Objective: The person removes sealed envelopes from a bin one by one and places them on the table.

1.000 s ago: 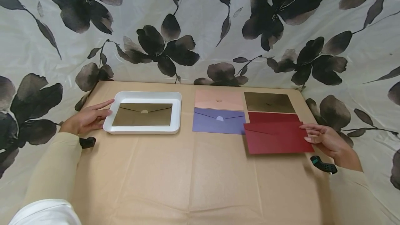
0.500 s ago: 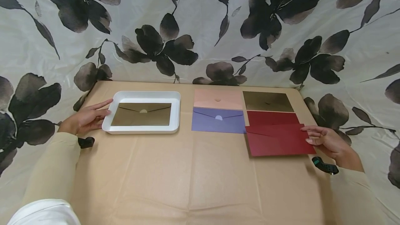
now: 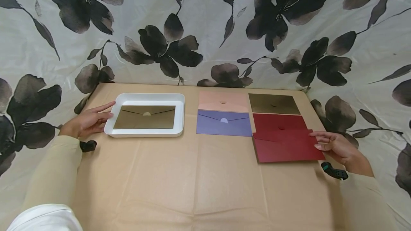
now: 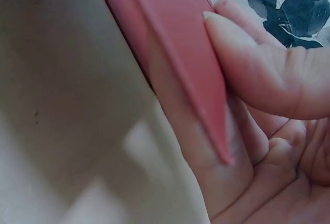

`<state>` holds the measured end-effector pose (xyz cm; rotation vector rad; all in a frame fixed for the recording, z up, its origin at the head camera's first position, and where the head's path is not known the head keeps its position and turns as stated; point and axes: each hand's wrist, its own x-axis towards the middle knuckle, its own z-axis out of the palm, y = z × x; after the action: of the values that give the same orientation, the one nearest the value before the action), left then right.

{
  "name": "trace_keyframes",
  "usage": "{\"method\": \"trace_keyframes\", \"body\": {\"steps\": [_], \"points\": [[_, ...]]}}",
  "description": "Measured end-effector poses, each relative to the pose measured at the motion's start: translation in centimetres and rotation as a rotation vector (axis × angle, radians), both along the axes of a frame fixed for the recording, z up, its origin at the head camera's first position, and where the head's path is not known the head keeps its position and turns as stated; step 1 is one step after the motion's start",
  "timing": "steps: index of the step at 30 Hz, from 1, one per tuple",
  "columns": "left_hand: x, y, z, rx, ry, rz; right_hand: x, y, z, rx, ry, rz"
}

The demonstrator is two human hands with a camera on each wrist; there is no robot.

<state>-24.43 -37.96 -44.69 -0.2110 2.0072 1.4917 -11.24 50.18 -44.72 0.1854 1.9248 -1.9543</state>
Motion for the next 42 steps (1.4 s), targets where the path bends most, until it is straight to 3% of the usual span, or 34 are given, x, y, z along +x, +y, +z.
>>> {"method": "trace_keyframes", "body": {"steps": [27, 42], "points": [[0.0, 0.1, 0.1, -0.005, -0.011, 0.000, 0.8, 2.0, -1.5, 0.086, -0.028, -0.004], [-0.1, 0.1, 0.2, -0.016, -0.008, -0.012, 1.3, 2.1, -1.3, 0.127, -0.071, -0.025]]}}
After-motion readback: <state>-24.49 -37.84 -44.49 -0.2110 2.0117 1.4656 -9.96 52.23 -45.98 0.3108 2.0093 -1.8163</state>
